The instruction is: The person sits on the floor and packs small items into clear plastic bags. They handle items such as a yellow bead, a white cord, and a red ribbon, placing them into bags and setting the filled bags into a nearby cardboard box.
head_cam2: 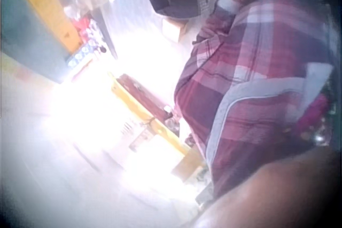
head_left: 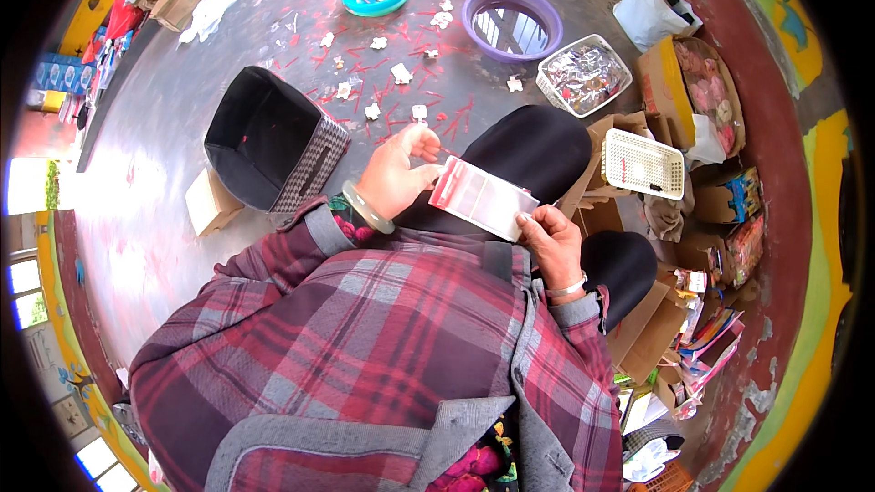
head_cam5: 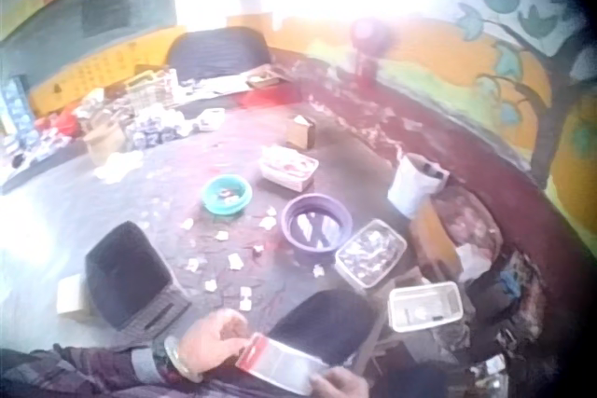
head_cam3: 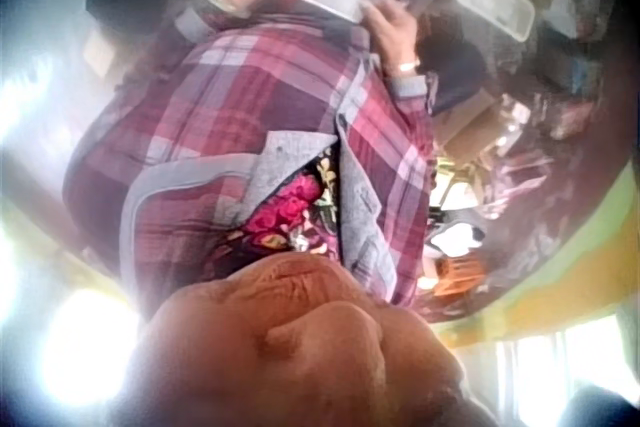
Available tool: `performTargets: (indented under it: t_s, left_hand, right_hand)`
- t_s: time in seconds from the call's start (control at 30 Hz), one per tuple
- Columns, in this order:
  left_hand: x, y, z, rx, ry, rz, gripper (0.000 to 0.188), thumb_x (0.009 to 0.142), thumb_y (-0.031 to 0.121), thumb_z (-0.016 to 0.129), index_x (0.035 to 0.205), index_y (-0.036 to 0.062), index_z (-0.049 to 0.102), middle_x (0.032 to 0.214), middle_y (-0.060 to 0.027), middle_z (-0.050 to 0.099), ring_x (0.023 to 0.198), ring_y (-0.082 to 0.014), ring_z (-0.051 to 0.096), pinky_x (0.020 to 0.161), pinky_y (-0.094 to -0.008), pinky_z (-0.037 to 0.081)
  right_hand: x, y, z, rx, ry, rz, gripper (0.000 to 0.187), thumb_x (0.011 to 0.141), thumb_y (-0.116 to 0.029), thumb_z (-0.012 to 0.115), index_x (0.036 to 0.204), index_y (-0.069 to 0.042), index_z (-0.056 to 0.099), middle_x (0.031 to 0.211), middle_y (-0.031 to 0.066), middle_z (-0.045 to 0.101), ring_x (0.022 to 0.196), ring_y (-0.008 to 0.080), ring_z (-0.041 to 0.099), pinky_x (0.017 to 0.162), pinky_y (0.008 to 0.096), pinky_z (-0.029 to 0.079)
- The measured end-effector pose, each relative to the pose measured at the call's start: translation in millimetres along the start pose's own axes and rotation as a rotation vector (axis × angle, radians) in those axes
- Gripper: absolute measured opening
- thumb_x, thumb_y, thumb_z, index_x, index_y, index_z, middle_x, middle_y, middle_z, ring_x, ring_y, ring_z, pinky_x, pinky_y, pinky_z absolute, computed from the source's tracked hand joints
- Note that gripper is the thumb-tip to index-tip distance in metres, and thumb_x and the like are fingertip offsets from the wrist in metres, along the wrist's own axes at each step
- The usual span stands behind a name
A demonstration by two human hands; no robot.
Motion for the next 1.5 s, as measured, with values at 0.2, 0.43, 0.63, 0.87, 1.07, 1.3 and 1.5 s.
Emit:
performTargets:
  t_s: [0.2, 0.43, 0.63, 0.87, 1.07, 1.3, 1.5]
  left_hand:
    - [-16, 3, 14, 0.05, -0.08, -0.064, 0.013, 0.08, 0.001, 0.058, 0.092, -0.0033, 0.057, 0.089, -0.0071, 0.053, 0.073, -0.0119, 0.057, 0.058, -0.023, 0.052]
    - [-14, -11, 22, -0.149, -0.148, -0.267, 0.021, 0.082, 0.006, 0.059, 0.102, -0.0001, 0.053, 0.086, -0.0045, 0.055, 0.071, -0.0107, 0.057, 0.058, -0.0221, 0.052]
    - [-12, -12, 25, -0.255, -0.168, -0.271, 0.028, 0.083, 0.005, 0.058, 0.109, 0.001, 0.05, 0.086, -0.0038, 0.054, 0.072, -0.0101, 0.057, 0.06, -0.0211, 0.052]
    - [-11, -8, 27, -0.245, -0.171, -0.226, 0.034, 0.083, 0.004, 0.057, 0.116, 0.0009, 0.047, 0.084, -0.0024, 0.053, 0.069, -0.0087, 0.056, 0.058, -0.0194, 0.05]
    - [-6, -4, 31, -0.145, -0.227, -0.177, 0.037, 0.081, 0.004, 0.059, 0.117, 0.0024, 0.049, 0.081, 0.0001, 0.05, 0.064, -0.0067, 0.052, 0.055, -0.0186, 0.048]
    - [15, 6, 22, 0.225, -0.22, -0.007, 0.025, 0.076, 0.009, 0.066, 0.1, 0.0035, 0.061, 0.078, 0.0017, 0.051, 0.069, -0.0065, 0.049, 0.064, -0.0212, 0.043]
    - [23, -9, 27, -0.01, -0.238, -0.033, 0.017, 0.076, 0.01, 0.067, 0.09, 0.002, 0.061, 0.083, 0.0002, 0.056, 0.078, -0.0062, 0.051, 0.071, -0.0217, 0.043]
  right_hand:
    - [0, -1, 2, 0.018, 0.001, -0.003, 0.016, 0.081, -0.009, 0.064, 0.07, -0.003, 0.054, 0.062, -0.0031, 0.051, 0.056, 0.0037, 0.046, 0.051, 0.0182, 0.036]
    - [0, 0, 2, 0.034, -0.004, 0.004, 0.017, 0.08, -0.009, 0.064, 0.069, -0.003, 0.053, 0.061, -0.0026, 0.051, 0.056, 0.0039, 0.046, 0.05, 0.0184, 0.036]
    - [0, 1, 1, 0.028, -0.002, 0.003, 0.017, 0.08, -0.009, 0.065, 0.069, -0.003, 0.054, 0.061, -0.0028, 0.051, 0.056, 0.0038, 0.046, 0.05, 0.0184, 0.036]
    - [0, 0, 1, -0.005, -0.003, -0.008, 0.018, 0.08, -0.01, 0.065, 0.069, -0.003, 0.054, 0.061, -0.0031, 0.052, 0.056, 0.0033, 0.046, 0.05, 0.0185, 0.036]
    - [1, 1, 1, -0.019, -0.001, 0.002, 0.018, 0.08, -0.011, 0.065, 0.069, -0.003, 0.054, 0.061, -0.0031, 0.051, 0.056, 0.0034, 0.046, 0.051, 0.0185, 0.036]
    - [0, -1, 2, 0.01, -0.008, 0.008, 0.018, 0.08, -0.011, 0.065, 0.069, -0.003, 0.054, 0.061, -0.0032, 0.051, 0.055, 0.0034, 0.046, 0.05, 0.018, 0.036]
    - [0, -1, 2, 0.005, -0.001, 0.006, 0.017, 0.08, -0.01, 0.065, 0.069, -0.003, 0.054, 0.061, -0.0029, 0.052, 0.055, 0.0038, 0.047, 0.051, 0.0185, 0.037]
Point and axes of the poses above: each hand's wrist, its own x-axis towards the middle knuckle, its own z-axis out of the palm, y = z × x, the point moved 9 cm from there along x, towards the middle knuckle
